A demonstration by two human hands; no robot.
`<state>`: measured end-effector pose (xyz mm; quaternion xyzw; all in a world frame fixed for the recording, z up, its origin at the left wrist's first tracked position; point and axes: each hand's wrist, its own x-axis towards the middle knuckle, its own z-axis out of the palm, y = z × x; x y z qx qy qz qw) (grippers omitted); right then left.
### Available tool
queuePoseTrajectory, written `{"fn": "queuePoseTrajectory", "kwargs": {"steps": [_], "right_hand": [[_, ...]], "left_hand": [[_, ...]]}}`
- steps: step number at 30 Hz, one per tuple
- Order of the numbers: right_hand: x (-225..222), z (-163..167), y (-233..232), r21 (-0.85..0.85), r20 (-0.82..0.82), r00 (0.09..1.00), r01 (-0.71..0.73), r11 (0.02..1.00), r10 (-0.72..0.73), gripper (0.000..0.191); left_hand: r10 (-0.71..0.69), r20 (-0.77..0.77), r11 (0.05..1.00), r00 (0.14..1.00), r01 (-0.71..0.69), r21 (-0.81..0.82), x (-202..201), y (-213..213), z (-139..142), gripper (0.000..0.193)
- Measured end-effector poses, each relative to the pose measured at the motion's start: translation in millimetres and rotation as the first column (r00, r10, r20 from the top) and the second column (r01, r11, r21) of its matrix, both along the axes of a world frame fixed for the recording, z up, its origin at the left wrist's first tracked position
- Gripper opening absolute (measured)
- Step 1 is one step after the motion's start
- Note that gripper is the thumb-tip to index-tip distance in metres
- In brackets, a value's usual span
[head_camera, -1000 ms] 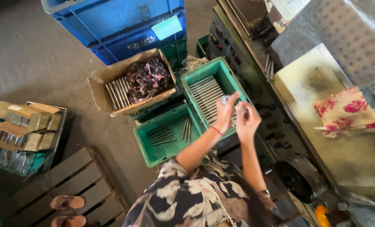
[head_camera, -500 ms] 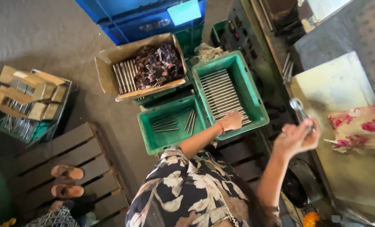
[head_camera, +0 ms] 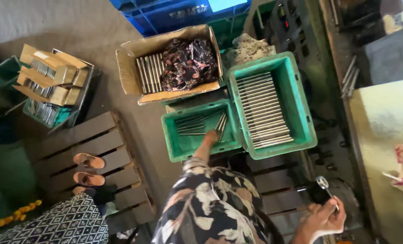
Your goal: The person repeatedly picks metal rods from a green crate, inserts them into a machine, and pulls a lever to process them. The processed rods are then placed back into the crate. The cycle repeats throughout the clip.
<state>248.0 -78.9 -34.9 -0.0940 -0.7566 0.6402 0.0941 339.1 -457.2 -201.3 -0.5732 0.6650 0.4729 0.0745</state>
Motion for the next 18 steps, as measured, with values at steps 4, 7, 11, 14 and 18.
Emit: {"fn": "queuePoseTrajectory", "kwargs": {"steps": [4,7,11,14,18], "right_hand": [[19.6,1.6,1.4,0.048,0.022,1.0,-0.013,0.999,0.012,0.023],[29.5,0.6,2.5,0.042,0.051,0.999,0.006,0.999,-0.008,0.022],[30.4,-0.9,-1.2,-0.008,0.047,0.997,-0.054,0.999,0.054,0.022],[27.1,-0.4,-13.1,-0.017,0.005,0.998,-0.067,0.998,0.067,0.023],[30.0,3.4,-40.5,-0.024,-0.033,0.998,-0.054,0.998,0.053,0.022]], "left_hand": [[-0.07,0.16,0.997,0.985,0.072,-0.008,-12.6,17.4,-40.5,0.038],[-0.132,0.138,0.991,0.982,0.126,0.05,-20.7,22.7,-41.5,0.042],[-0.188,-0.081,0.982,0.979,0.188,-0.002,-28.0,23.6,-16.6,0.041],[-0.022,-0.322,0.995,0.946,-0.011,-0.099,-18.6,34.4,19.4,0.045],[-0.226,-0.607,0.932,0.762,-0.012,-0.362,17.7,52.2,70.7,0.031]]}}
